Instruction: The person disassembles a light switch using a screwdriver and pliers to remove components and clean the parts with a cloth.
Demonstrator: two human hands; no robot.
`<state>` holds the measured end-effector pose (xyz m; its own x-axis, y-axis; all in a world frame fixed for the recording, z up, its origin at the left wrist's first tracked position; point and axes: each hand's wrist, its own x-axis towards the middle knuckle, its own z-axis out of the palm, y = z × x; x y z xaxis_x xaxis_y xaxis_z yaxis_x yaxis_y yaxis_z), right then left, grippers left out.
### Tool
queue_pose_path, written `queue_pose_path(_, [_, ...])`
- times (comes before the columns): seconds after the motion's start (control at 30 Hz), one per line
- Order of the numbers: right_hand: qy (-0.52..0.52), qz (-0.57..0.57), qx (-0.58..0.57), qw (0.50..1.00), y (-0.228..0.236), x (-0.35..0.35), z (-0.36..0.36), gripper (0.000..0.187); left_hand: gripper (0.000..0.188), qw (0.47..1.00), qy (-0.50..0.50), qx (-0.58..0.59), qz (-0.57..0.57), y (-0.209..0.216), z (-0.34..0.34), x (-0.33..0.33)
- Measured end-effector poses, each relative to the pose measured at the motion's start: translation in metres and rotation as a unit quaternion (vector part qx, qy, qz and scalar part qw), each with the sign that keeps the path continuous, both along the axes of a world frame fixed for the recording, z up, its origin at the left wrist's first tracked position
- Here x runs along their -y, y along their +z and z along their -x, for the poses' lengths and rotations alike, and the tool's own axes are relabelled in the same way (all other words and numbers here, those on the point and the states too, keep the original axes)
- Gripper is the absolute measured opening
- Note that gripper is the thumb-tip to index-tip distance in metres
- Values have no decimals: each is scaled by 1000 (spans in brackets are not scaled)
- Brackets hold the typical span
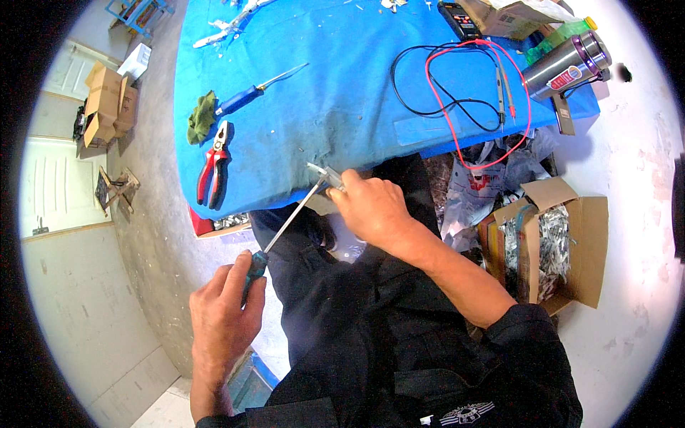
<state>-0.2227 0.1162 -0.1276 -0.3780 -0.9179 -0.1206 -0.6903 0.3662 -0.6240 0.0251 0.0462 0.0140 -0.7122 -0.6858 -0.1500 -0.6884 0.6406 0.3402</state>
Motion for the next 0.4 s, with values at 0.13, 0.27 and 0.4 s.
queue_pose_path(0.13, [-9,9,133,991,-6,-3,9,40,39,1000,-4,-13,3,-3,-1,3])
queue_pose_path(0.27, [9,14,232,973,-19,-3,17,43,42,999,-32,-6,33,-3,-2,5])
queue_pose_path(0.4, [13,-18,92,995,-11,-3,10,46,49,994,-69,48,76,2,0,0])
